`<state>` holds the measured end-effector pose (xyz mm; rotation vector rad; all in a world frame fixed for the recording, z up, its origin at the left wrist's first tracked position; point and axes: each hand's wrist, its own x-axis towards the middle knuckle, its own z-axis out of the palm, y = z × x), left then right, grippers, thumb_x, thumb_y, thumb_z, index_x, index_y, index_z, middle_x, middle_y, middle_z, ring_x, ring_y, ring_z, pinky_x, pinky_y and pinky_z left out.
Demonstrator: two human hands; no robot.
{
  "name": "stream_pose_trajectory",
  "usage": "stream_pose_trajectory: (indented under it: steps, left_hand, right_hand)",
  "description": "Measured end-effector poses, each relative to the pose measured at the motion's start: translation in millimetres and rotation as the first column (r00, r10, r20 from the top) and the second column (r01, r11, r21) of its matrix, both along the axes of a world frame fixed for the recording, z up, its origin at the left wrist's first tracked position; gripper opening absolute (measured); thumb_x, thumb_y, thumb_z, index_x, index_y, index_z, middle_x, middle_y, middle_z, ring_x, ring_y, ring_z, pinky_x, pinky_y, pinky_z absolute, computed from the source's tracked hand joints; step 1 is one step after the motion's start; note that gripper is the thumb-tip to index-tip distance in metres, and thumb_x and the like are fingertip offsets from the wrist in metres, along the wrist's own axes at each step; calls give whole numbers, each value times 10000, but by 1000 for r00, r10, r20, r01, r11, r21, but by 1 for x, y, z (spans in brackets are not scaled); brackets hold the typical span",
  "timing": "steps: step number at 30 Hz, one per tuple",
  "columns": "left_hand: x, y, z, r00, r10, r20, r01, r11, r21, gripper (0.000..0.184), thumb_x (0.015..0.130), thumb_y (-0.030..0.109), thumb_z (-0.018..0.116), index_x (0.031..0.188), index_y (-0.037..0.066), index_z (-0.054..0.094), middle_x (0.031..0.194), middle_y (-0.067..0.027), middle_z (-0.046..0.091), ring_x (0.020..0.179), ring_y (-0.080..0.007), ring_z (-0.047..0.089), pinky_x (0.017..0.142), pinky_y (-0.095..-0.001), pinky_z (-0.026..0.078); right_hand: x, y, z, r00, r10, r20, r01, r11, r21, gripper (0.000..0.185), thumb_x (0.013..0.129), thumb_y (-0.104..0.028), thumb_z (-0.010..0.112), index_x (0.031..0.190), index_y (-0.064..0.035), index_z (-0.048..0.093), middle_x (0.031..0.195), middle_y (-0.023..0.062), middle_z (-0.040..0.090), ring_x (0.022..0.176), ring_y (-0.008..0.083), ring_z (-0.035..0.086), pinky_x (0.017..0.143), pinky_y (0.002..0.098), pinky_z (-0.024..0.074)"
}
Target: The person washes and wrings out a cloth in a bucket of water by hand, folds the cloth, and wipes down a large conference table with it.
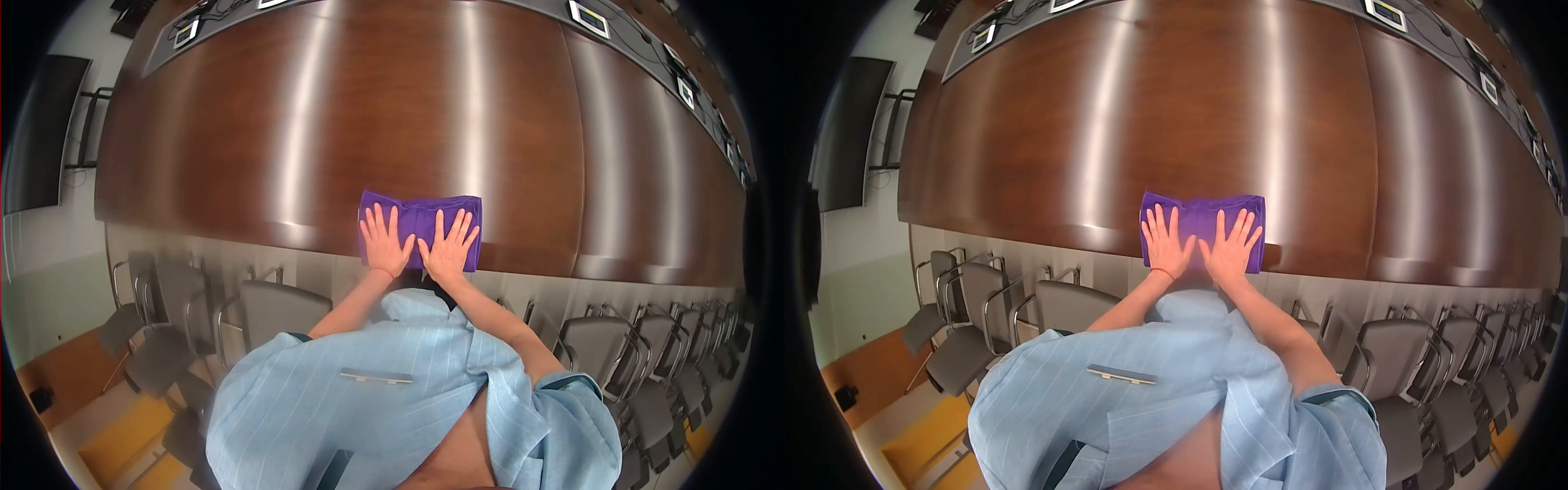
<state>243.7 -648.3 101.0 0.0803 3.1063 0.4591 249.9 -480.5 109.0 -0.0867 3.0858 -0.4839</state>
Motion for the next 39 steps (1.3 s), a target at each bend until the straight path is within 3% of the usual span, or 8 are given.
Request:
stream_pose_trajectory:
  steps: [4,9,19,25,32,36,39]
  left_hand:
    - [2,-5,-2,999,49,-10,-49,998,44,860,930,443,673,1625,89,309,1693,-291,164,1573,-497,95,1260,-622,77]
    - [-25,-19,-2,992,116,-41,-117,993,-16,868,930,458,662,1631,93,300,1695,-286,166,1576,-489,100,1264,-618,80]
    - [-157,-59,-1,992,122,-44,-125,988,-89,833,961,529,590,1623,98,329,1682,-299,200,1572,-491,121,1259,-635,109]
    - [-272,-82,-6,990,132,-52,-135,989,-57,823,972,496,586,1633,99,297,1689,-306,170,1576,-489,99,1263,-628,78]
    - [-456,-118,-18,991,-9,-135,-4,996,-92,814,988,567,518,1642,131,307,1694,-283,190,1579,-467,129,1268,-618,93]
    - [-557,-120,-23,988,-7,-153,-10,994,-112,807,989,600,500,1638,155,322,1688,-271,230,1578,-459,148,1271,-609,103]
    - [-628,-123,-28,978,2,-208,-9,999,-33,823,963,604,525,1622,141,361,1685,-282,232,1578,-469,145,1268,-622,84]
  right_hand:
    - [-1,-6,1,1000,18,15,-18,1000,-2,884,949,-509,645,1622,-40,317,1646,420,104,1549,582,39,1204,738,9]
    - [-29,-24,1,999,28,23,-28,1000,-4,898,945,-536,628,1627,-46,310,1646,421,110,1553,578,25,1198,746,3]
    - [-157,-71,1,996,-8,-83,9,1000,7,869,945,-539,610,1610,-43,353,1618,434,187,1536,594,103,1191,759,47]
    - [-270,-107,-1,992,-72,-108,78,996,46,865,945,-563,587,1606,-49,369,1621,428,192,1539,586,104,1190,760,62]
    - [-428,-139,-13,969,-174,-176,188,980,65,855,971,-588,529,1612,-49,355,1622,433,182,1536,596,90,1181,772,35]
    - [-529,-138,-23,964,-175,-201,204,970,131,876,980,-643,470,1629,-72,325,1630,418,195,1542,580,110,1189,763,44]
    - [-599,-142,-24,963,-192,-189,223,961,162,885,982,-667,438,1636,-83,316,1641,403,189,1546,570,112,1194,756,45]
